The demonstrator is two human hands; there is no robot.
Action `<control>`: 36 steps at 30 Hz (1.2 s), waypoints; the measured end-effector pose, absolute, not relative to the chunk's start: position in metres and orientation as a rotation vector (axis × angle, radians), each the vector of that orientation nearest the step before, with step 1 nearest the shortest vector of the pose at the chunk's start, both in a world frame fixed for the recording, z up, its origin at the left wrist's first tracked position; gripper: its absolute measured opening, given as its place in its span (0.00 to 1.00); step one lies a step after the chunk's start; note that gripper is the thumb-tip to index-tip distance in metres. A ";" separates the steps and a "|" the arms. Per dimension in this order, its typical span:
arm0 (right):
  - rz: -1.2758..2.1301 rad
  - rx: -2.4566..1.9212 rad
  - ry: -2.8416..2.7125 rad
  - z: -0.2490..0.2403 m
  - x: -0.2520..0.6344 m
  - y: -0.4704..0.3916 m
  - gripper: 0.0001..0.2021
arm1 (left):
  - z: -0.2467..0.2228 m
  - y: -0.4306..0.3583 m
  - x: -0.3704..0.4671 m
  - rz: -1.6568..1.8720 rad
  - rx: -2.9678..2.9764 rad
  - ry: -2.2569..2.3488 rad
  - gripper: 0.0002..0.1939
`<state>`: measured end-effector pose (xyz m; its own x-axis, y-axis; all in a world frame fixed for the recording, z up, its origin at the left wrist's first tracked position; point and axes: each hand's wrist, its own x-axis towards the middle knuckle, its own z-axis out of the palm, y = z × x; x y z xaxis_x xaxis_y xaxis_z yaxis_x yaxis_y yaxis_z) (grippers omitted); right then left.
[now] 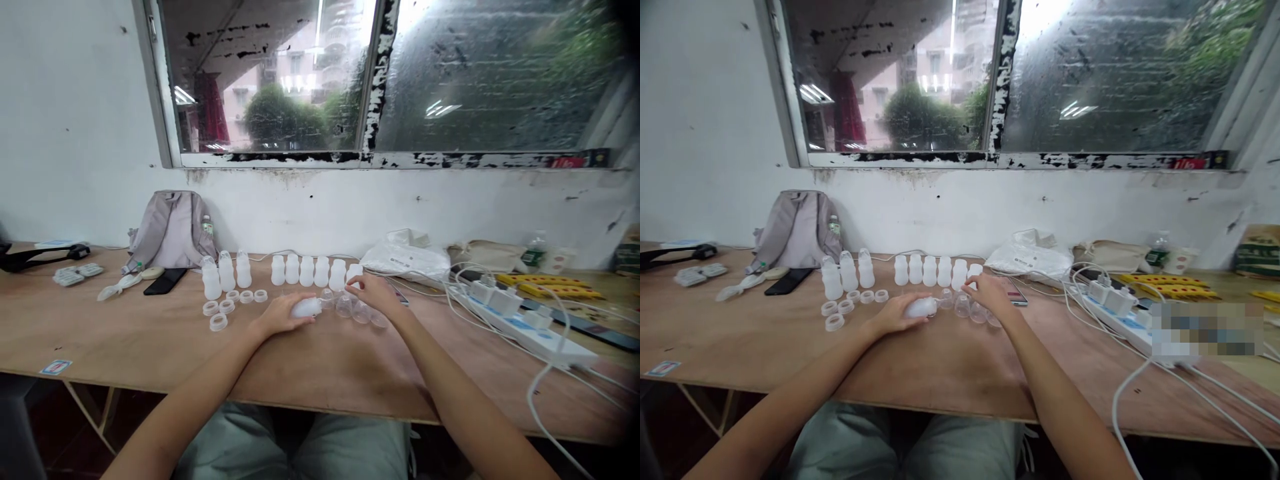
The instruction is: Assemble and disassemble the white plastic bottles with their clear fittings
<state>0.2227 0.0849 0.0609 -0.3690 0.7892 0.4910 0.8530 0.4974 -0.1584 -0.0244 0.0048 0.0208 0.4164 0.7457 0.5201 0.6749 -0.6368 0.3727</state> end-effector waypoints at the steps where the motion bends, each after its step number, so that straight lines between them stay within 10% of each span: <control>1: -0.186 -1.362 -2.278 0.058 0.225 0.088 0.13 | 0.021 0.005 -0.024 1.013 2.548 1.306 0.28; 14: 0.767 -0.693 -2.397 0.046 0.180 0.050 0.23 | 0.019 0.007 -0.023 0.956 2.557 1.413 0.27; 36: -0.355 -1.575 -2.328 0.045 0.208 0.076 0.13 | 0.012 0.008 -0.018 1.099 2.490 1.533 0.26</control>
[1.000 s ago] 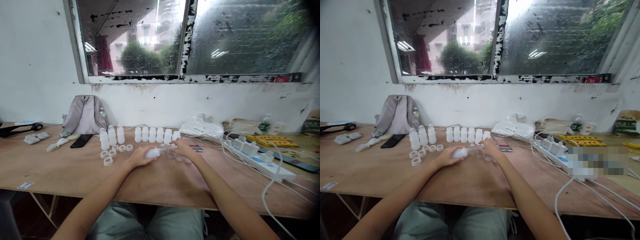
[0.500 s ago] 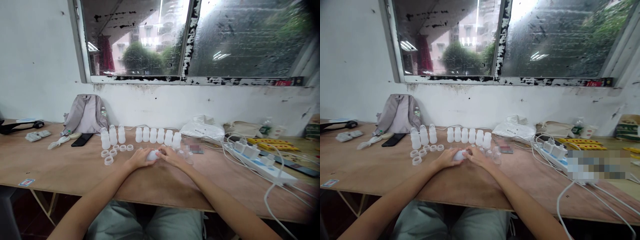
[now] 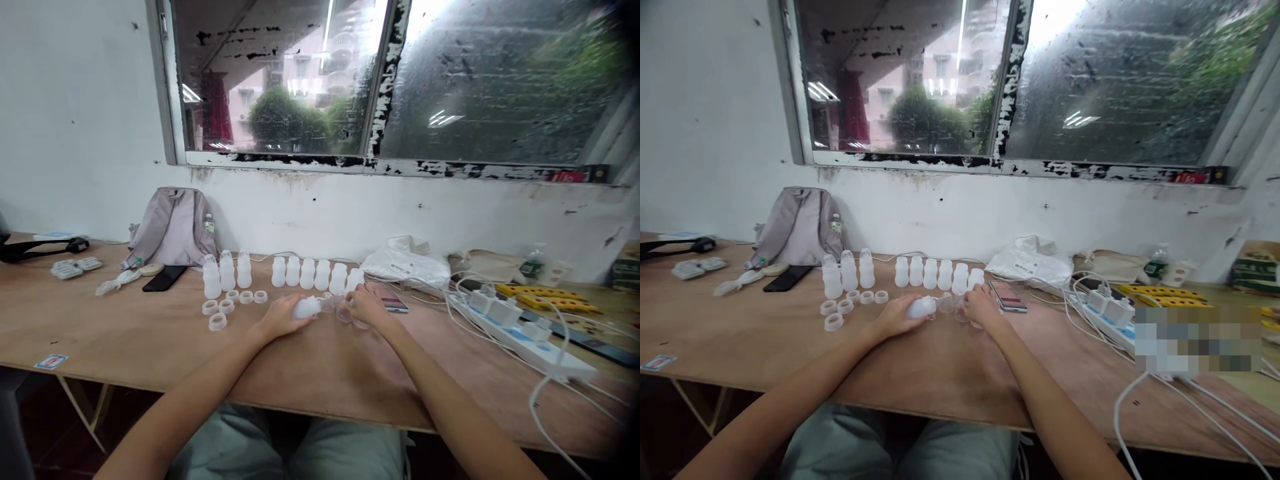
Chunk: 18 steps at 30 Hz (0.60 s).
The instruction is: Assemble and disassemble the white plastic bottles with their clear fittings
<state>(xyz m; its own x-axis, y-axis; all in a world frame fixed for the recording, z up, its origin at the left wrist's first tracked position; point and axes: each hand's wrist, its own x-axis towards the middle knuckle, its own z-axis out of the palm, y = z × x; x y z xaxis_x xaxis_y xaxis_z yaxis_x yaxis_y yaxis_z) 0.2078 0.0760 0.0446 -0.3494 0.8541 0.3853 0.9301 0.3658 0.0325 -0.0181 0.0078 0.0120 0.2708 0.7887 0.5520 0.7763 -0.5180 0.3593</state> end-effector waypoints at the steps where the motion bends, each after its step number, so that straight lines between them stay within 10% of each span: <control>1: -0.297 -1.537 -2.271 0.046 0.208 0.077 0.12 | 0.012 0.007 -0.018 1.103 2.490 1.522 0.26; 9: 0.853 -0.854 -1.797 0.065 0.199 0.071 0.21 | 0.015 0.005 -0.018 1.111 2.422 1.551 0.26; 18: 1.087 -0.787 -1.841 0.050 0.181 0.062 0.19 | 0.018 0.004 -0.015 1.091 2.338 1.665 0.27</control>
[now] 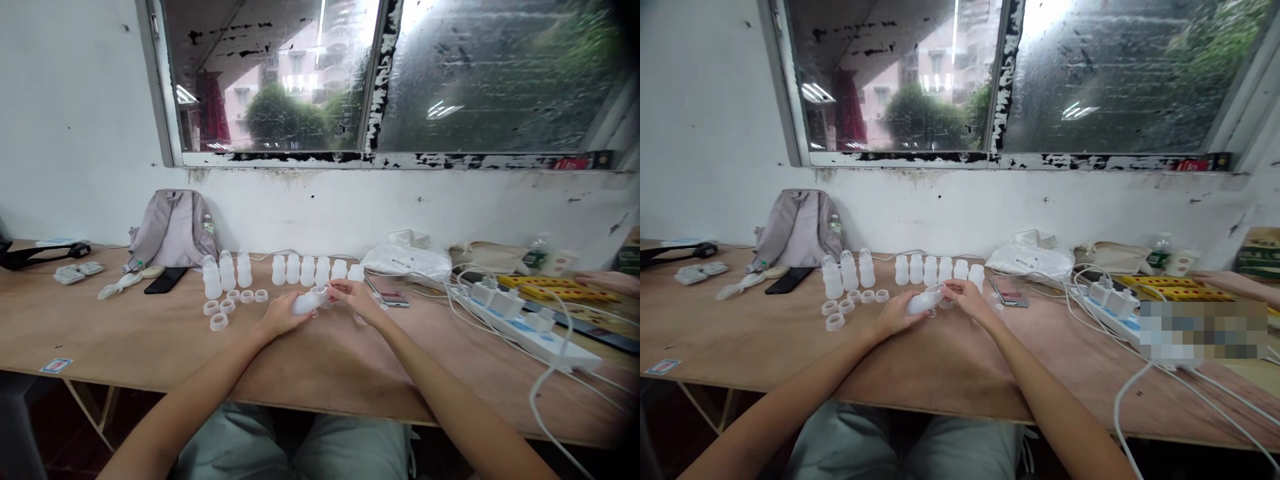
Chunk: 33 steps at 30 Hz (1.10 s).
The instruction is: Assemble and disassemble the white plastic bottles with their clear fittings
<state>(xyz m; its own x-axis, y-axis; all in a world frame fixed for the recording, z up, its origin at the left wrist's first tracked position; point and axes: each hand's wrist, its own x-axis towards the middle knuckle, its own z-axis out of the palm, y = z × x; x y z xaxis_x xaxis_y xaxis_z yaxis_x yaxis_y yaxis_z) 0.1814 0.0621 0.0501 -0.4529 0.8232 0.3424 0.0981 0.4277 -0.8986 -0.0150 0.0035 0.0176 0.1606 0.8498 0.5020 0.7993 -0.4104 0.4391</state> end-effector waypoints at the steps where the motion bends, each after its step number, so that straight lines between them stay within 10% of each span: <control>1: 1.084 -0.786 -1.849 0.051 0.182 0.062 0.19 | 0.018 0.003 -0.015 1.089 2.329 1.673 0.26; 33: 0.794 -0.656 -1.834 0.047 0.158 0.031 0.21 | 0.012 -0.014 -0.015 1.130 2.430 1.245 0.24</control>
